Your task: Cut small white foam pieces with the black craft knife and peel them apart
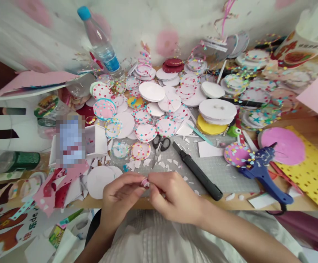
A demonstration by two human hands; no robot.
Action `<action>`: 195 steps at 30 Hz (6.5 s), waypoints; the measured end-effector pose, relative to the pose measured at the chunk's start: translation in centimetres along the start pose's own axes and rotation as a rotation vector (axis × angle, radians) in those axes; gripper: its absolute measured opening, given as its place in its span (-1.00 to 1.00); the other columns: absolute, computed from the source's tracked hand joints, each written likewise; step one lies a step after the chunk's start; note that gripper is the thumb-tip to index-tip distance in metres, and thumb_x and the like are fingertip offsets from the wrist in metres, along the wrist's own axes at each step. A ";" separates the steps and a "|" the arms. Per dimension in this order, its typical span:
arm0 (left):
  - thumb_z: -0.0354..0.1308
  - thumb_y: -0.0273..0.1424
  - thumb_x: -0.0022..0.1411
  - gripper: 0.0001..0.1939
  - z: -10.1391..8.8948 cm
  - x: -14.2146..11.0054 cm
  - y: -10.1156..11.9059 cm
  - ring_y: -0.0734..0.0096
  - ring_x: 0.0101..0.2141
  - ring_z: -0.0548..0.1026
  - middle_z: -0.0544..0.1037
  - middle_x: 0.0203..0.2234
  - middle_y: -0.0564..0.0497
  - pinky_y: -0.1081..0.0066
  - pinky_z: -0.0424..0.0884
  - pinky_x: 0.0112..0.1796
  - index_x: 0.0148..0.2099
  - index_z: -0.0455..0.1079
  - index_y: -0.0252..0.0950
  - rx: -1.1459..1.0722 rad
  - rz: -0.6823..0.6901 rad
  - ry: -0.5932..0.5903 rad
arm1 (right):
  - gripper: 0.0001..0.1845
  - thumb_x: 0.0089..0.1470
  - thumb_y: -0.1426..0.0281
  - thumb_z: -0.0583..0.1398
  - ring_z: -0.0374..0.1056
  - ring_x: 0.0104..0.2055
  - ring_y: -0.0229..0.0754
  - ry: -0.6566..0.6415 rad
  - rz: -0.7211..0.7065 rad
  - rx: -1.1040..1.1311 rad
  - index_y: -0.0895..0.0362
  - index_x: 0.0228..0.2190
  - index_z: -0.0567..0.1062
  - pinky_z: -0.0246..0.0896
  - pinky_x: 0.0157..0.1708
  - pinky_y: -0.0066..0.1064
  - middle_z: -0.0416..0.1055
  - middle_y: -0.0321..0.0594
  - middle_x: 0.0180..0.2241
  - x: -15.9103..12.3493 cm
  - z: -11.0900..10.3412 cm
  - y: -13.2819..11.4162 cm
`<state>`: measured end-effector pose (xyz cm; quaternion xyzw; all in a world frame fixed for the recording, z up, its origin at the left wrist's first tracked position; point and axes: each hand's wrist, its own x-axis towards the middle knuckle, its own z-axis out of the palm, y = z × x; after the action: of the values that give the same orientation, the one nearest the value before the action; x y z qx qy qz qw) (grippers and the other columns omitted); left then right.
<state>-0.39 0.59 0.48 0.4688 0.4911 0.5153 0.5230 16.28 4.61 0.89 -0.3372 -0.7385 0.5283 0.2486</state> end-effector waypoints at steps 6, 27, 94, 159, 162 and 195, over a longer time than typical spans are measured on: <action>0.26 -0.55 0.17 -0.86 -0.2 0.4 -0.2 0.45 -0.29 0.58 0.59 -0.35 0.01 0.51 0.56 -0.23 -0.23 0.54 -0.23 0.035 0.025 -0.004 | -0.74 0.17 0.49 -0.05 0.09 -0.58 -0.31 -0.047 -0.007 -0.055 0.04 -0.54 0.11 -0.01 -0.53 -0.45 0.18 -0.39 -0.61 0.0 -0.2 0.2; 0.28 -0.52 0.14 -0.92 -1.7 0.7 -0.2 0.38 -0.32 0.55 0.57 -0.37 -0.04 0.44 0.49 -0.25 -0.27 0.53 -0.29 0.263 0.109 -0.129 | -0.65 0.37 0.27 -0.11 0.20 -0.50 -0.25 -0.042 0.139 -0.115 0.05 -0.47 0.17 0.08 -0.48 -0.41 0.21 -0.37 -0.53 -1.2 0.9 0.4; 0.33 -0.43 0.11 -0.86 -0.6 0.9 -1.2 0.45 -0.35 0.49 0.52 -0.38 -0.01 0.49 0.47 -0.28 -0.22 0.53 -0.30 0.027 -0.113 -0.083 | -0.60 0.31 0.13 -0.06 0.17 -0.59 -0.30 -0.014 0.248 0.457 0.05 -0.50 0.26 0.22 -0.59 -0.48 0.15 -0.40 -0.60 -0.8 1.8 2.6; -0.15 -0.23 0.42 -0.63 -5.1 -2.6 -1.6 0.50 -0.55 0.20 0.16 -0.62 0.16 0.47 0.11 -0.47 -0.46 0.03 -0.23 0.784 0.002 -0.004 | -0.38 0.29 0.45 -0.03 -0.14 0.38 0.00 0.288 0.005 -0.528 0.16 0.30 -0.12 0.05 0.25 -0.04 -0.11 0.11 0.36 -4.1 6.9 5.7; -0.15 -0.22 0.41 -0.62 -5.8 -4.7 -2.1 0.50 -0.55 0.18 0.13 -0.61 0.16 0.48 0.11 -0.48 -0.47 0.01 -0.22 0.735 -0.006 0.049 | -0.49 0.27 0.44 -0.01 0.03 0.30 0.02 0.393 -0.012 -0.551 0.14 0.22 0.09 0.07 0.21 -0.03 0.07 0.08 0.27 -5.0 5.1 5.8; -0.16 -0.22 0.40 -0.61 -3.4 -9.9 -3.5 0.47 -0.54 0.23 0.20 -0.61 0.13 0.45 0.13 -0.46 -0.49 0.04 -0.23 0.638 0.008 -0.112 | -0.81 0.01 0.28 0.13 0.14 -0.62 -0.29 0.673 0.399 0.419 0.12 -0.47 0.47 0.00 -0.66 -0.47 0.32 -0.31 -0.62 -11.2 0.1 4.8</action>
<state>-3.41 -9.45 -3.01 0.6388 0.5964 0.3109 0.3737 24.55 -2.95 -3.83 -0.5685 -0.4141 0.5650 0.4313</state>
